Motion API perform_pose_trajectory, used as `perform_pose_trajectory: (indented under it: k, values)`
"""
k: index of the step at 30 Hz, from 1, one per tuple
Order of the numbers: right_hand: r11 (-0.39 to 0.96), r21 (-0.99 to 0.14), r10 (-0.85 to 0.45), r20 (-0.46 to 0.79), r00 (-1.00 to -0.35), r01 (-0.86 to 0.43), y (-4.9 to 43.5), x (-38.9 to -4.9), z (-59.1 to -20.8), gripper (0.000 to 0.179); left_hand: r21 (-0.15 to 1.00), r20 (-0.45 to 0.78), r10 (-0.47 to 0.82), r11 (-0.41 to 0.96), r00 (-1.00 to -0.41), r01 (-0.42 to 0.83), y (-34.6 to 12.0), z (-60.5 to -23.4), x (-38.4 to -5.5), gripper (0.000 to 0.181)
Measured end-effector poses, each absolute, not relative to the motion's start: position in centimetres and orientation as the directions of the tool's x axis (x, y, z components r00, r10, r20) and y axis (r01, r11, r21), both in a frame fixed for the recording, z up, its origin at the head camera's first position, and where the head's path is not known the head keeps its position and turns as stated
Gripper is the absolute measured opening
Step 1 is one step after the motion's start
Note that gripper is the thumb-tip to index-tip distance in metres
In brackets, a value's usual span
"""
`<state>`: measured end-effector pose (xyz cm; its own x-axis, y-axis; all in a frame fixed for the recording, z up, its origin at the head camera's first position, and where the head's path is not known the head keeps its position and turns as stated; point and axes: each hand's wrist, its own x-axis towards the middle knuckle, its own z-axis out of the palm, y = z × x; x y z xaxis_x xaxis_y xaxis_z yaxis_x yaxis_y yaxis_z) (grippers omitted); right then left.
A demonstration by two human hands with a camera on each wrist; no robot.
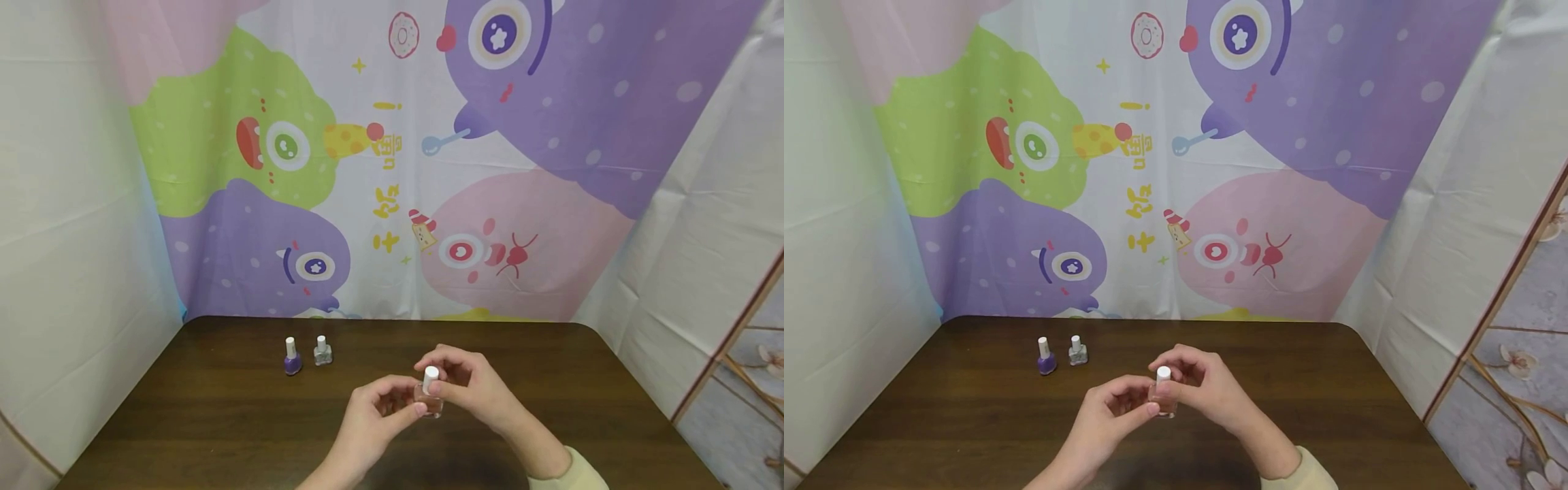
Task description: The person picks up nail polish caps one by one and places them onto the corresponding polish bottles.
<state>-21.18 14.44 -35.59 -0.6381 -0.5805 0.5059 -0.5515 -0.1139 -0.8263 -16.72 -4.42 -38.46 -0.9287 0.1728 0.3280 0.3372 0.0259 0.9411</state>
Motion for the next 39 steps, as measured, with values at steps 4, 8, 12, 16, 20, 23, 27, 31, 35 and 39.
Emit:
perform_pose_trajectory:
  k: [4, 8, 12, 16, 20, 23, 27, 31, 35, 39]
  values:
    - [-0.13, -0.802, -0.605, 0.529, -0.594, -0.583, 14.67, -21.24, -35.41, 0.023, 0.937, 0.338, 0.169, 0.029, -0.926, 0.347, -4.56, -38.44, -16.69, 0.021]
    - [-0.143, -0.785, -0.627, 0.543, -0.559, -0.602, 14.73, -21.28, -35.12, 0.025, 0.924, 0.37, 0.176, 0.028, -0.912, 0.381, -4.66, -38.57, -16.67, 0.021]
    - [-0.158, -0.782, -0.645, 0.544, -0.537, -0.603, 14.72, -21.23, -34.94, 0.025, 0.901, 0.421, 0.185, 0.026, -0.888, 0.433, -4.68, -38.71, -16.65, 0.021]
    - [-0.162, -0.792, -0.643, 0.538, -0.545, -0.589, 14.71, -21.22, -34.88, 0.023, 0.907, 0.409, 0.186, 0.023, -0.893, 0.42, -4.71, -38.65, -16.66, 0.021]
    - [-0.15, -0.791, -0.627, 0.54, -0.561, -0.594, 14.66, -21.26, -34.99, 0.02, 0.922, 0.373, 0.184, 0.032, -0.909, 0.385, -4.75, -38.62, -16.7, 0.022]
    - [-0.134, -0.791, -0.612, 0.54, -0.577, -0.598, 14.6, -21.25, -35.1, 0.017, 0.924, 0.367, 0.188, 0.038, -0.911, 0.38, -4.76, -38.62, -16.7, 0.022]
    - [-0.117, -0.792, -0.595, 0.539, -0.596, -0.599, 14.51, -21.25, -35.24, 0.015, 0.924, 0.368, 0.19, 0.039, -0.91, 0.382, -4.76, -38.58, -16.67, 0.021]
    - [-0.118, -0.786, -0.579, 0.551, -0.601, -0.607, 14.43, -21.34, -35.38, 0.013, 0.926, 0.361, 0.185, 0.045, -0.914, 0.375, -4.75, -38.52, -16.66, 0.021]
    - [-0.134, -0.774, -0.561, 0.574, -0.597, -0.619, 14.33, -21.41, -35.53, 0.013, 0.933, 0.344, 0.175, 0.047, -0.923, 0.356, -4.73, -38.53, -16.68, 0.02]
    - [-0.13, -0.779, -0.545, 0.573, -0.611, -0.614, 14.2, -21.36, -35.64, 0.011, 0.933, 0.346, 0.165, 0.042, -0.924, 0.357, -4.64, -38.55, -16.68, 0.021]
